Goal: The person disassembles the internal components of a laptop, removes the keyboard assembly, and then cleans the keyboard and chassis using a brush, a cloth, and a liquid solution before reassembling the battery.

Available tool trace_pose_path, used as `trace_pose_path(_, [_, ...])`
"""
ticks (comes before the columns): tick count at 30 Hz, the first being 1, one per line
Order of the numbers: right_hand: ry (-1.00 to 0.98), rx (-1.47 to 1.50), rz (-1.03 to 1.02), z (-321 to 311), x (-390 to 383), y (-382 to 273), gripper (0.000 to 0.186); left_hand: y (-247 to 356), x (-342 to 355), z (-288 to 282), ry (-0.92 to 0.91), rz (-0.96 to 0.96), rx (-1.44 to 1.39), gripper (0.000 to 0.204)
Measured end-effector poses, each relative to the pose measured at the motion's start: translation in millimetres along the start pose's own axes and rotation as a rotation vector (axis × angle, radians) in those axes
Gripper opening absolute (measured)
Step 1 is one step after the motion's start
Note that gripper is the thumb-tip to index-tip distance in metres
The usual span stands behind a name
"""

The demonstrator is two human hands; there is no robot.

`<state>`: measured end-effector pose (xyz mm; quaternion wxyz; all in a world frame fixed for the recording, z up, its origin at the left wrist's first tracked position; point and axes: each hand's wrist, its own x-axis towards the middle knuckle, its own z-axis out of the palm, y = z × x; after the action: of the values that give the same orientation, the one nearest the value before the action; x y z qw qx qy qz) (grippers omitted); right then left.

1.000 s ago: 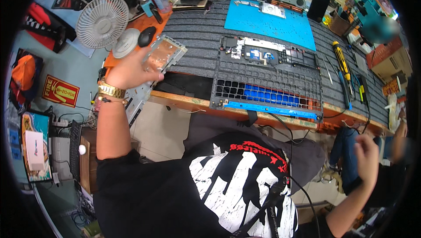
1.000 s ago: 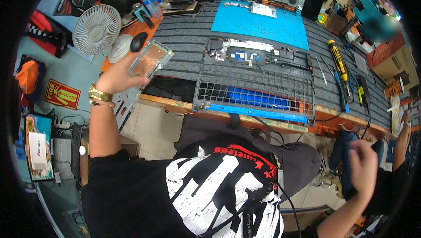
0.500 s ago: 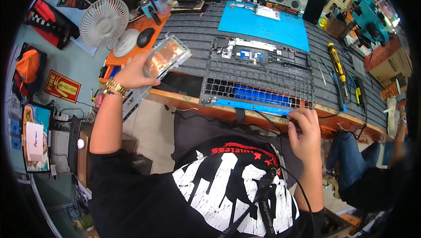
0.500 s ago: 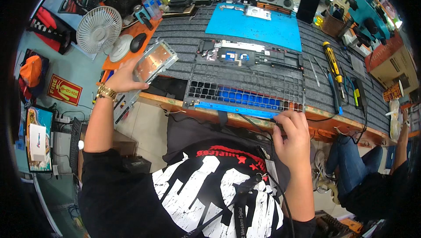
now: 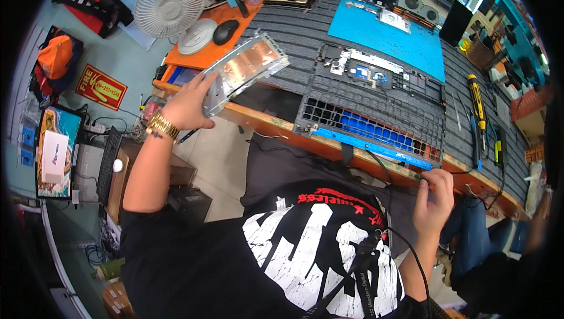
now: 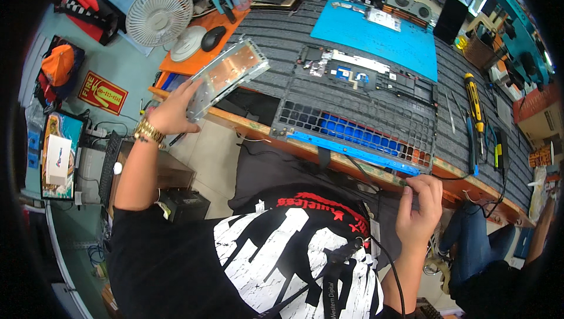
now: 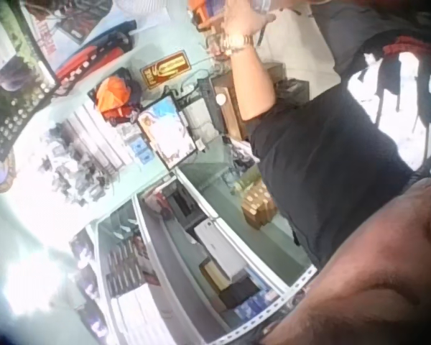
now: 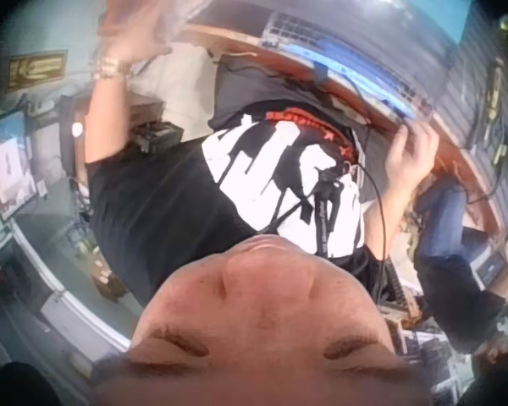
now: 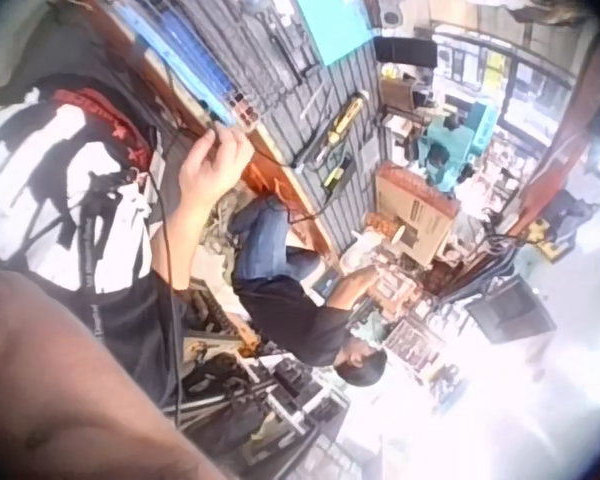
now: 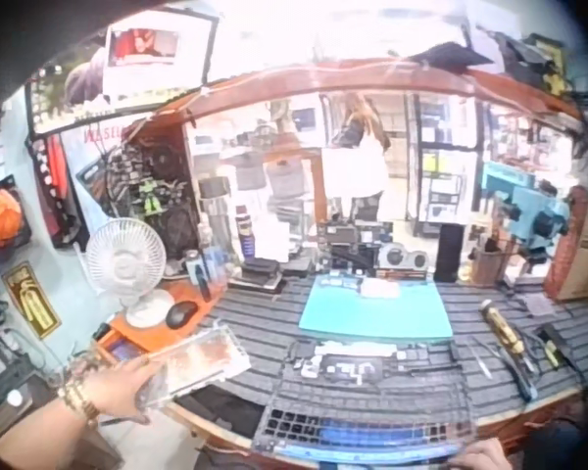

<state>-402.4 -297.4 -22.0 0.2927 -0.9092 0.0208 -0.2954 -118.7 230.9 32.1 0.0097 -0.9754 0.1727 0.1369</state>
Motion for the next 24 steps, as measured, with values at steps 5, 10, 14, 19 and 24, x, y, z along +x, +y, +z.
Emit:
trace_pose_path(5, [-0.021,-0.118,-0.059,12.1,-8.6,-3.5,0.023,-2.3,-0.3,0.8,0.279,0.016,0.133,0.066])
trace_pose_path(10, [0.004,-0.221,-0.081,23.0,-9.6,-11.9,0.024,-1.6,12.4,9.4,0.375,0.014,0.206,0.06])
trace_pose_path(14, [0.005,-0.23,-0.071,27.2,-9.3,-18.1,0.028,-4.1,31.3,22.5,0.466,0.007,0.198,0.064])
trace_pose_path(19, [-0.058,-0.259,-0.052,34.4,-11.0,-25.4,0.038,-15.7,54.1,33.6,0.582,0.093,0.188,0.067])
trace_pose_path(24, [-0.085,-0.226,-0.057,38.1,-8.8,-27.9,0.044,-16.0,59.0,35.0,0.544,0.225,0.066,0.053])
